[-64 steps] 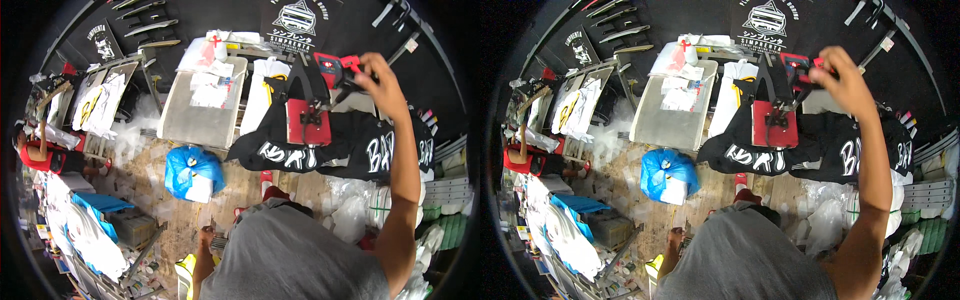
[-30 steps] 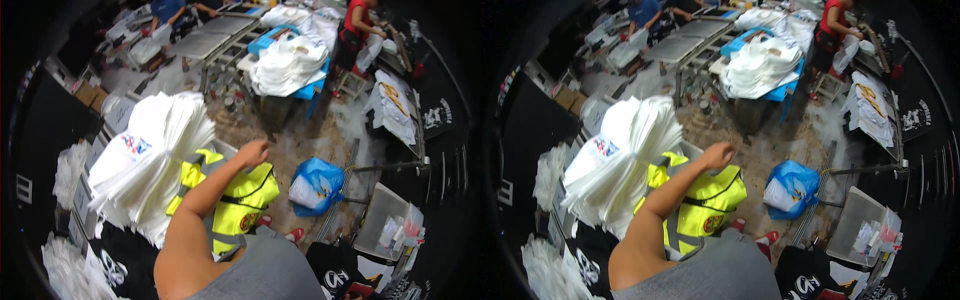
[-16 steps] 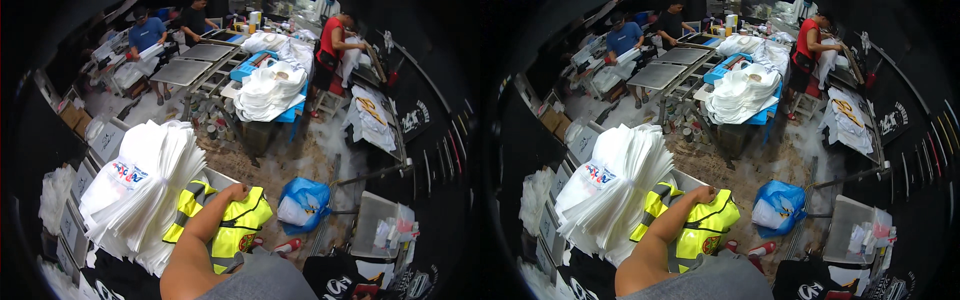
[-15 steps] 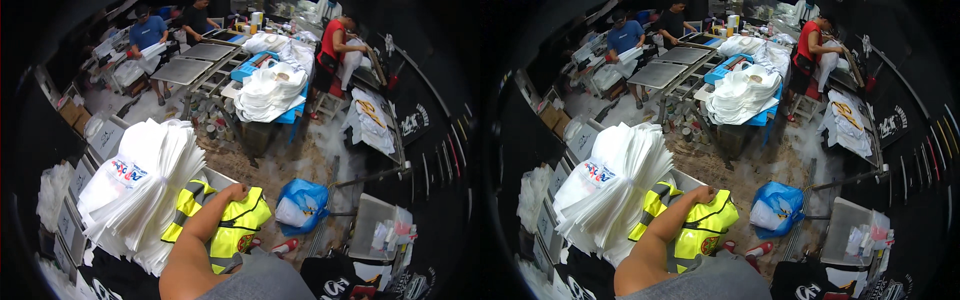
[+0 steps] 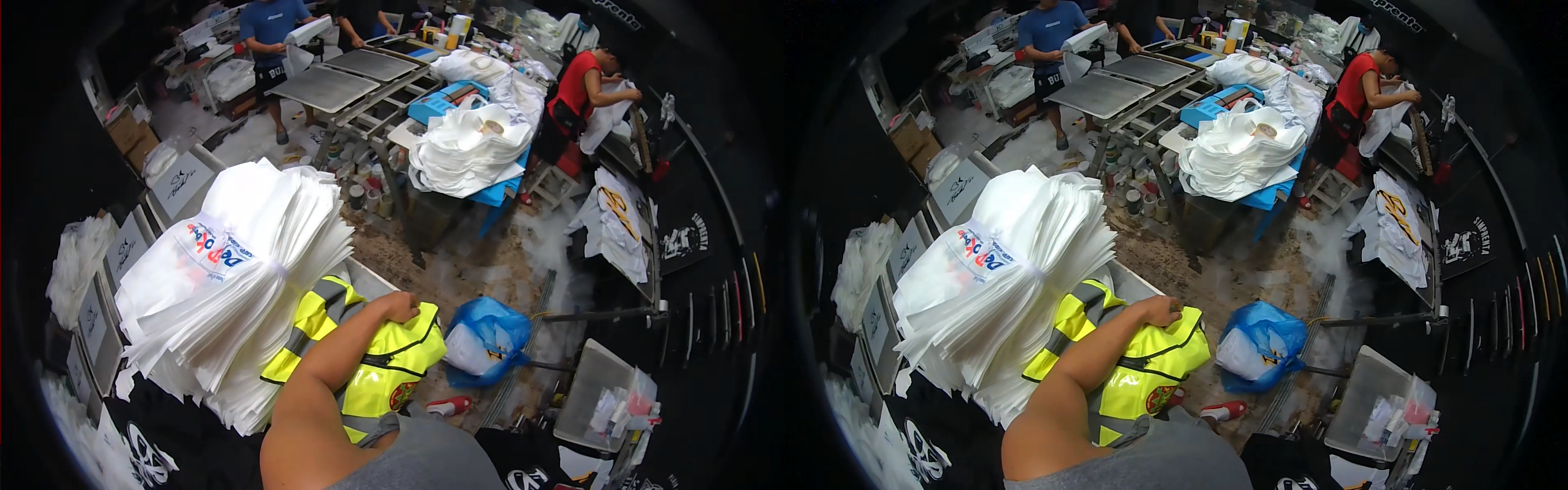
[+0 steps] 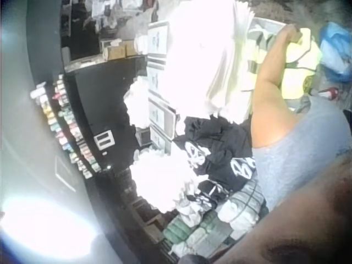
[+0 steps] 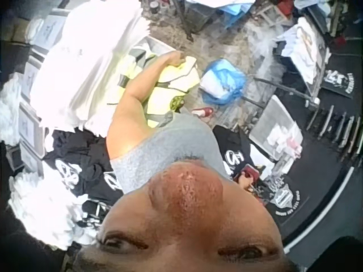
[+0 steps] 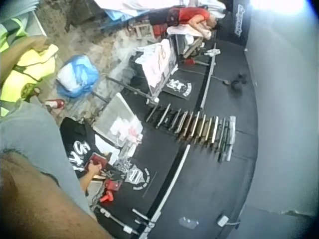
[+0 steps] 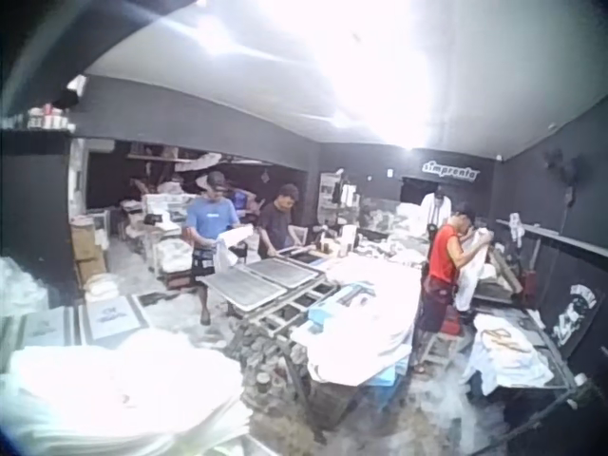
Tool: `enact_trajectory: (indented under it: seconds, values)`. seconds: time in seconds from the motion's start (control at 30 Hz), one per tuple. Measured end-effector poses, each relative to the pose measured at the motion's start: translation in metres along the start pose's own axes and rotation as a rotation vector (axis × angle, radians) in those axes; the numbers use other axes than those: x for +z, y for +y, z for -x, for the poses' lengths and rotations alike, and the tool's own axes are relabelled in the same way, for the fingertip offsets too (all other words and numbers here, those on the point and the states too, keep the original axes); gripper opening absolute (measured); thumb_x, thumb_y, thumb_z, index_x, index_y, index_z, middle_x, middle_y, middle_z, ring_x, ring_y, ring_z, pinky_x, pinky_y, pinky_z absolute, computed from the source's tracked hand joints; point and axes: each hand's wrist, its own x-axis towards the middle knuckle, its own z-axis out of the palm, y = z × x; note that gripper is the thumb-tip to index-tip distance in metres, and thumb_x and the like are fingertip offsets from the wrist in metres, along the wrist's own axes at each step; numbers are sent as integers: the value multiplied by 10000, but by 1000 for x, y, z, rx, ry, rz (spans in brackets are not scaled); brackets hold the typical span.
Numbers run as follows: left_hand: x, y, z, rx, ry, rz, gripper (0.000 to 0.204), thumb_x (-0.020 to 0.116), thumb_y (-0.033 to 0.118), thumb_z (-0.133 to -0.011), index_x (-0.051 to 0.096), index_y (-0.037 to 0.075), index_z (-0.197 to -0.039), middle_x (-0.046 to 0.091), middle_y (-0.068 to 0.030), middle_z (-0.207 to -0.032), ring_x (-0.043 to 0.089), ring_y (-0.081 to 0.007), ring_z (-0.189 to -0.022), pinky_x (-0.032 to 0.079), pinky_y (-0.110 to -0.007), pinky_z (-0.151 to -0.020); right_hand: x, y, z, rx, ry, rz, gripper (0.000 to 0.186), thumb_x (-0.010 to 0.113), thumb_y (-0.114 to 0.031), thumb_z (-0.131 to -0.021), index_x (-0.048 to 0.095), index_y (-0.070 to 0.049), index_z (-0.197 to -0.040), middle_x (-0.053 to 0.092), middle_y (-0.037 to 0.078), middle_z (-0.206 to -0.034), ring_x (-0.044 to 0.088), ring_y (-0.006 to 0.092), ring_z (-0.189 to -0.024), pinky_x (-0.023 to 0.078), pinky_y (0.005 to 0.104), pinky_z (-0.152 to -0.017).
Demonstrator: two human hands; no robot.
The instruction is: The person positions black t-shirts onto a heat press, applies a logo transfer by hand, and operates the press to secure the design. The person then removes the shirts and places them onto a stack with others.
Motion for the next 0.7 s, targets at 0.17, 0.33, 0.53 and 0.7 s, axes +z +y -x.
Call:
enact_trajectory:
  seconds: [0.17, 0.33, 0.53, 0.7]
  values:
    - [-2, 4, 2, 5, 23, 12, 464, 604, 376, -895, 617, 94, -1262, 671, -212, -1181, 632, -374, -1116, 490, -441, -977, 3, -2, 2, -6, 22, -40, 475, 823, -224, -733, 651, -23, -1128, 640, 183, -1129, 601, 332, -1045, 470, 414, -953]
    - [-1, 4, 1, -12, 17, 29, 466, 618, 359, -884, 621, 87, -1262, 669, -216, -1185, 629, -378, -1123, 491, -436, -977, -4, -10, 5, 60, 25, 20, 587, 846, -285, -672, 640, -37, -1163, 632, 195, -1161, 610, 347, -1049, 475, 430, -954]
    - [-1, 1, 0, -17, 14, 31, 470, 633, 354, -874, 624, 82, -1257, 674, -220, -1166, 634, -377, -1109, 496, -432, -965, 12, 2, -4, -32, -9, -235, 668, 811, -48, -658, 510, 6, -1252, 540, 204, -1210, 540, 383, -1152, 432, 460, -996]
    - [-2, 2, -4, -32, -17, 26, 481, 623, 372, -888, 616, 64, -1258, 673, -229, -1162, 634, -375, -1109, 499, -431, -955, 14, 0, 1, 68, 68, -297, 658, 764, 24, -657, 502, -4, -1260, 536, 186, -1240, 546, 416, -1155, 442, 465, -1004]
